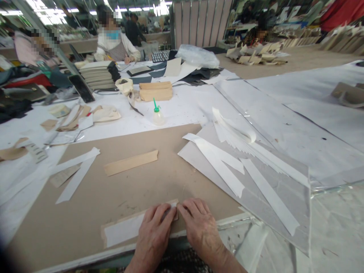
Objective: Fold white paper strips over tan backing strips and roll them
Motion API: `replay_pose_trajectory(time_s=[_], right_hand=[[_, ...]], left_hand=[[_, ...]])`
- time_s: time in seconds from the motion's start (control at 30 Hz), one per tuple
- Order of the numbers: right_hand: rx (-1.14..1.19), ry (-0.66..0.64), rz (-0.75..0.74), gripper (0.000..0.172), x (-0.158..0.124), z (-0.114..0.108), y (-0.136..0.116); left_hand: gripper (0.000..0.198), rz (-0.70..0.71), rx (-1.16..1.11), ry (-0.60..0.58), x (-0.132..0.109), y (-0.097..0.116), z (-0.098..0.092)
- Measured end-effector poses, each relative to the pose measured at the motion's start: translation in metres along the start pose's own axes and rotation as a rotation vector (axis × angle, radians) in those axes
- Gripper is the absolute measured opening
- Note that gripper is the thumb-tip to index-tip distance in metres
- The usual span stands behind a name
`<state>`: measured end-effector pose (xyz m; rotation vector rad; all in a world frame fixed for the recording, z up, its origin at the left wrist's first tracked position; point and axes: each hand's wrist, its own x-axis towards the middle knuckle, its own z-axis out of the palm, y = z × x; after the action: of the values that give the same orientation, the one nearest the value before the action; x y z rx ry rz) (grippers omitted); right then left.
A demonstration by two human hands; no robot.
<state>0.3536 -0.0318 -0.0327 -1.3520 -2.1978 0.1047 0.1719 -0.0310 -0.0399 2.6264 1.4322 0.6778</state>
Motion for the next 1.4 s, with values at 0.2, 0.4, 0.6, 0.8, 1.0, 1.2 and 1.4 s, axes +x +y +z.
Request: replay_pose_trajectory(time_s=[0.2, 0.4, 0.6, 0.8, 1.0, 1.2, 1.4], right_hand=[[-0.133, -0.053, -0.019, 0.037, -0.003, 0.0, -0.007], [-0.039, -0.015, 0.072, 0.034, 0.001, -0.003, -0.003], [-0.097, -0.021, 0.047, 0.034, 0.001, 0.001, -0.004], [-0.204, -0.109, -0.024, 0.047, 0.001, -0.002, -0.009], [0.038, -0.128, 0.12, 0.038, 0.012, -0.013, 0.009], [-0.037, 0.075, 0.161, 0.023, 0.017, -0.011, -0.005], [0.067, 0.102, -0.085, 0.024, 0.022, 0.01, -0.061]], left_hand=[[0.033, 0.002, -0.029, -0.006, 0.0, 0.0, 0.0], [0.031, 0.007, -0.025, 0.003, 0.0, -0.001, 0.001], [0.032, -0.002, -0.01, -0.005, -0.001, -0.001, 0.001], [0.035, -0.003, -0.016, -0.028, 0.003, 0.001, -0.004], [0.021, -0.139, -0.16, 0.105, -0.004, 0.001, 0.007], [0.02, -0.334, -0.333, 0.141, 0.0, 0.003, -0.002], [0.019, -0.324, -0.289, 0.075, -0.022, -0.045, -0.064]])
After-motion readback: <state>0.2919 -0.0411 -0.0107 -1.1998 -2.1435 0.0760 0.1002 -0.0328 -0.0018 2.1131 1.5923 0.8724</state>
